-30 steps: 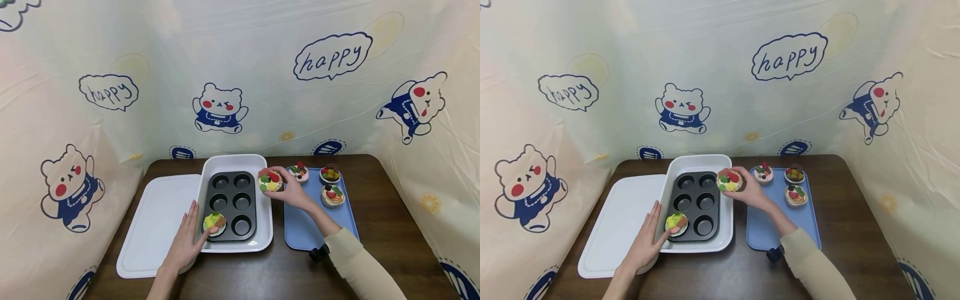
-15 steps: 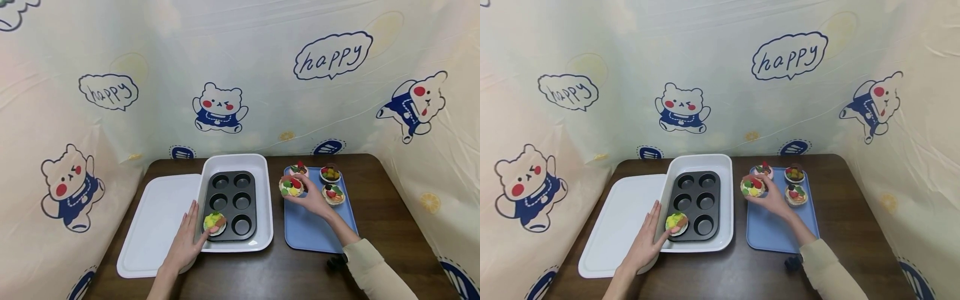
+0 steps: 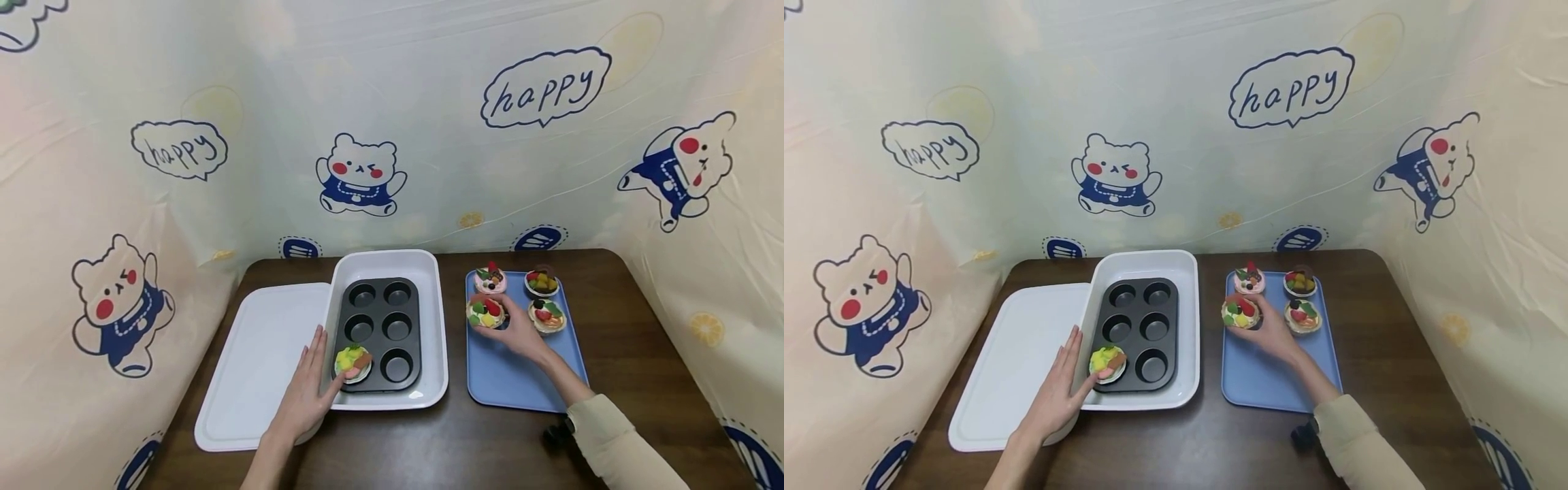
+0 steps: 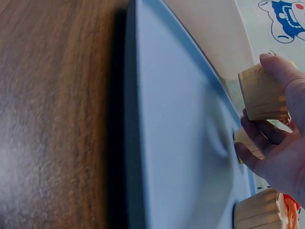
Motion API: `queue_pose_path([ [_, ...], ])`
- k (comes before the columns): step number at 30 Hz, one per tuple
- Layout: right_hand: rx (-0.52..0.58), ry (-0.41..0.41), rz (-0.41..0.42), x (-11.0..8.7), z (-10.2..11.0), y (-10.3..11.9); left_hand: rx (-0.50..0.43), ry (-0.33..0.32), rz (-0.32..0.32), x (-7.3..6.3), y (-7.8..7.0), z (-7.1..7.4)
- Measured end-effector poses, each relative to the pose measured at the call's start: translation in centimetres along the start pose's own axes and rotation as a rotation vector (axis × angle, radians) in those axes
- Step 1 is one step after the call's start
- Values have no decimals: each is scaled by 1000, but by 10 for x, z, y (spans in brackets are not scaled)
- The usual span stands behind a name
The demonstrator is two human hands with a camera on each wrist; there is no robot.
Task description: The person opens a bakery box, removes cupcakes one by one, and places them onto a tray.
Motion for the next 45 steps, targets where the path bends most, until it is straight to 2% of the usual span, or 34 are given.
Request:
queue_pose_path([
  [7,5,-6,-9,-4,0,-10,2,10,10,1,1,-1],
  [18,-80,17,8,-8,0,-17,2,1,12,0,-1,0],
  [24,-153,29,15,-8,-1,-15,2,4,18,0,-1,0],
  [35,-192,49,18,-10,-4,-12,-4,-9,1,0,-2,1],
  [45,-321,103,38,-14,-4,1,-4,-7,2,0,-1,0],
])
Point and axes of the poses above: each hand's wrist, its own x-axis towards the middle knuckle, its own z-axis out of the back of the hand, y = z × x, the point moved 10 cm from there along x, towards the middle knuckle, and after that the axes turned 12 degrees about z, right-handed, at the moved point
